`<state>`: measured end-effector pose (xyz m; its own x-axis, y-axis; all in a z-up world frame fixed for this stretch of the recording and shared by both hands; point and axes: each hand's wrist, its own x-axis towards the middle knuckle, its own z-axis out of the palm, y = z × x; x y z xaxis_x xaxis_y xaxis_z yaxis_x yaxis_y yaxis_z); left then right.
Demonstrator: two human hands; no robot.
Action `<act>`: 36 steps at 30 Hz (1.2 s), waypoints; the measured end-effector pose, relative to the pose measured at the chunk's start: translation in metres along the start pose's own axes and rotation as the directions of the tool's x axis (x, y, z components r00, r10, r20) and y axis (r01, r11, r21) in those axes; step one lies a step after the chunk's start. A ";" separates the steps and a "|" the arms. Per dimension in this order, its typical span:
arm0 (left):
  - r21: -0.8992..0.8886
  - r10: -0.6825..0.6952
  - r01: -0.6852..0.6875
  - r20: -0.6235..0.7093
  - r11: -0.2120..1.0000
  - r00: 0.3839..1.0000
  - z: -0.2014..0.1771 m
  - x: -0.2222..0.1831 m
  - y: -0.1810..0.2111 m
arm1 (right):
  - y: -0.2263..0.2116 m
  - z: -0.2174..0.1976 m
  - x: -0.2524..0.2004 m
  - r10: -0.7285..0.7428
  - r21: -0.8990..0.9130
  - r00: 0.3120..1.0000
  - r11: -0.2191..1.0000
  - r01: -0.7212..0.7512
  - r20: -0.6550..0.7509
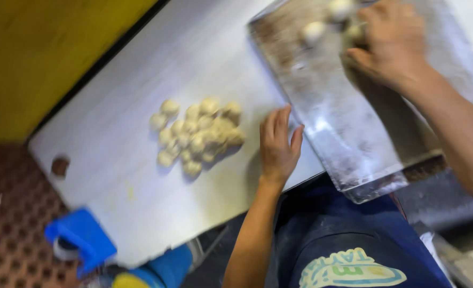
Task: Shaping small portions of dough into balls and placing them on a baking tray
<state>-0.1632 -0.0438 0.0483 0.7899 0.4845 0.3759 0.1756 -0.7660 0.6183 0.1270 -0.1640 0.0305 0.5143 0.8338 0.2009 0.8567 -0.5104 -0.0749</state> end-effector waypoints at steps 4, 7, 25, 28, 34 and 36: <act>0.092 -0.284 0.299 -0.147 0.950 0.948 -0.063 -0.122 -0.049 | -0.115 -0.019 -0.012 -0.103 0.279 0.940 0.939 0.200 -0.326; 0.130 -0.423 0.462 -0.245 0.877 0.872 -0.094 -0.172 -0.064 | -0.207 0.021 0.012 -0.301 0.591 0.949 0.751 0.296 -0.093; 0.233 -0.140 0.274 -0.467 0.933 0.873 -0.178 -0.167 -0.173 | -0.294 0.045 -0.128 -0.077 0.454 0.952 0.866 0.211 -0.295; -0.012 -0.228 0.258 -0.505 0.966 0.833 -0.224 -0.211 -0.154 | -0.277 0.024 -0.149 0.074 0.579 0.956 0.808 0.108 -0.283; 0.545 -0.098 0.231 -0.262 0.806 0.960 -0.209 -0.179 -0.210 | -0.253 0.092 -0.056 -0.193 0.010 0.925 0.978 0.207 -0.327; 0.550 -0.113 0.345 -0.412 0.761 0.904 -0.200 -0.173 -0.207 | -0.264 0.114 -0.064 -0.113 0.044 0.921 0.989 0.139 -0.372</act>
<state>-0.4537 0.1156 -0.0069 0.4526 0.6985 0.5543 0.7292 -0.6478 0.2208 -0.1272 -0.0582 -0.0743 0.3624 0.7473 0.5570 0.9207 -0.3801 -0.0891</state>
